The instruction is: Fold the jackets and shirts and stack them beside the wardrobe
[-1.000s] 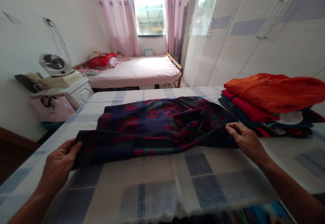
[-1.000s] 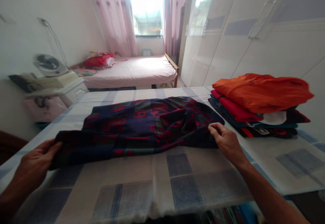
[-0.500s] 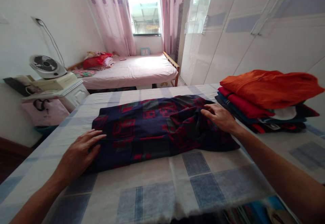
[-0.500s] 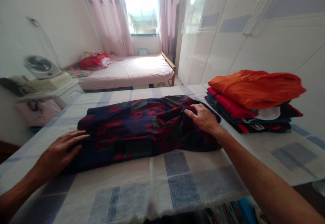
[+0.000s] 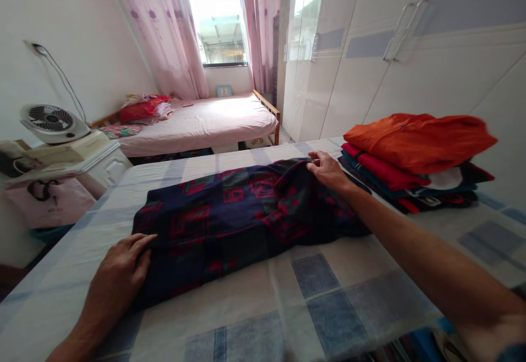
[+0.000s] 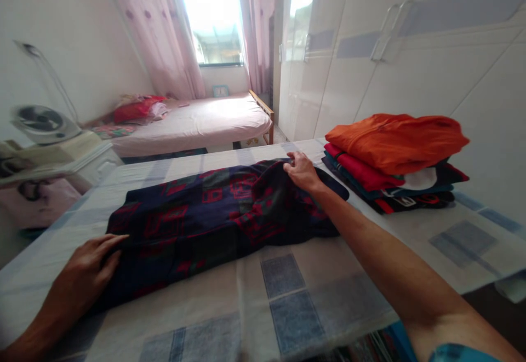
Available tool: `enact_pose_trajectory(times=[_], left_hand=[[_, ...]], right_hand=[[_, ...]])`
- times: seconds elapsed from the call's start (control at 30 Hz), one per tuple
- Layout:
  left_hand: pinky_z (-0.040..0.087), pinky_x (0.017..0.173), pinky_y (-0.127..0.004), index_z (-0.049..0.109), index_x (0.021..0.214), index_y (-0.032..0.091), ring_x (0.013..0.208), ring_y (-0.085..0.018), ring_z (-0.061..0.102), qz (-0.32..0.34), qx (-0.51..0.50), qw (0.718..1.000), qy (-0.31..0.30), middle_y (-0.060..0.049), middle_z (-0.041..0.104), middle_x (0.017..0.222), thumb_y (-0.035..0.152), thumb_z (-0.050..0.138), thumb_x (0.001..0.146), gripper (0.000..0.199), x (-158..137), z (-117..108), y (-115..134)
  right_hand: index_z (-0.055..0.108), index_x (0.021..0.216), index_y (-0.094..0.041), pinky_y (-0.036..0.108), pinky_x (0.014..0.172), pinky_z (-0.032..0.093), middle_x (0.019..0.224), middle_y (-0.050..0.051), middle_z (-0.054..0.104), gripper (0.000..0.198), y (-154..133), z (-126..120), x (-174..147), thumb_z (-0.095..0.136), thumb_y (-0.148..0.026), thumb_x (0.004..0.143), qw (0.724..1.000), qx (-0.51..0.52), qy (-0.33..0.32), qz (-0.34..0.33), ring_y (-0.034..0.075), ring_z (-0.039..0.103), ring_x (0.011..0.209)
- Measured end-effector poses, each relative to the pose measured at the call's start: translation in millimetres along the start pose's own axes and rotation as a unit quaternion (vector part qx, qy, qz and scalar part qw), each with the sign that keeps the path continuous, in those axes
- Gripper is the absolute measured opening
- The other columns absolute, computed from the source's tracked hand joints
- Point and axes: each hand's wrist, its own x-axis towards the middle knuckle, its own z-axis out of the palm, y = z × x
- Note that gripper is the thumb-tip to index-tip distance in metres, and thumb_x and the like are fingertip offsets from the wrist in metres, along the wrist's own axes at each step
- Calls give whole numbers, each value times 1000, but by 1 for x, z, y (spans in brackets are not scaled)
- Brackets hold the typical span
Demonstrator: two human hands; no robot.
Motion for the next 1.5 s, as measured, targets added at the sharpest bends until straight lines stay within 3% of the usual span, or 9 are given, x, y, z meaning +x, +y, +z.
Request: enact_pose_trajectory(times=[0.13, 0.3, 0.5, 0.7, 0.93, 1.03, 1.17, 1.33, 1.5], left_hand=[[34, 108, -49, 57, 118, 28, 127, -29, 44, 82, -31, 996, 18, -8, 53, 130, 30, 40, 87, 35, -6, -10, 16], [30, 110, -51, 40, 140, 28, 138, -29, 28, 70, -10, 991, -113, -3, 33, 150, 41, 36, 90, 52, -21, 11, 2], [34, 108, -47, 52, 131, 25, 133, -27, 38, 18, -33, 990, -135, -6, 46, 143, 48, 36, 88, 52, -13, 24, -12], [41, 101, -37, 56, 123, 23, 118, -23, 53, 6, -210, 970, -125, -7, 53, 133, 49, 44, 86, 47, 77, 18, 93], [47, 71, -32, 69, 103, 20, 78, -24, 65, -22, -275, 938, -208, -6, 69, 78, 30, 67, 66, 38, 181, 76, 204], [45, 60, -27, 71, 81, 21, 64, -19, 64, -41, -314, 924, -213, -2, 64, 58, 30, 59, 74, 17, 198, 87, 223], [44, 51, -23, 63, 101, 14, 57, -14, 64, -57, -395, 893, -210, -5, 68, 68, 37, 36, 88, 38, 207, 72, 233], [37, 39, -20, 55, 119, 12, 42, -13, 58, -72, -408, 864, -287, 0, 66, 55, 23, 60, 72, 48, 200, 66, 226], [25, 31, -18, 64, 97, 9, 28, -10, 45, -84, -417, 853, -300, 4, 54, 39, 33, 55, 75, 33, 188, 93, 231]], right_hand=[[58, 106, -19, 33, 90, 43, 108, 9, 60, 25, -2, -11, -52, 43, -22, 86, 992, -49, 9, -112, 20, 57, 97], [60, 88, -22, 28, 77, 45, 88, 4, 61, 19, 31, -16, -115, 42, -23, 88, 974, -43, -178, -134, 16, 60, 82], [60, 95, -21, 29, 77, 44, 95, 4, 59, 21, 60, -8, -126, 39, -19, 88, 981, -102, -125, -106, 17, 59, 87], [59, 93, -20, 28, 76, 44, 93, 3, 59, 21, 54, -8, -126, 39, -17, 88, 981, -110, -119, -105, 16, 59, 84], [59, 89, -21, 27, 76, 43, 91, 3, 58, 21, 57, -9, -128, 40, -13, 87, 985, -83, -115, -101, 15, 58, 84], [58, 89, -21, 27, 76, 43, 90, 2, 58, 21, 57, -9, -128, 41, -11, 87, 986, -72, -112, -104, 15, 58, 84], [59, 90, -22, 27, 77, 43, 90, 2, 58, 21, 56, -9, -127, 41, -12, 87, 986, -62, -116, -100, 15, 58, 84], [59, 88, -22, 26, 75, 42, 91, 2, 58, 19, 54, -10, -126, 42, -12, 86, 987, -56, -123, -85, 15, 58, 83], [59, 89, -22, 25, 77, 42, 91, 1, 59, 21, 54, -9, -127, 43, -10, 85, 988, -60, -110, -92, 14, 59, 85]])
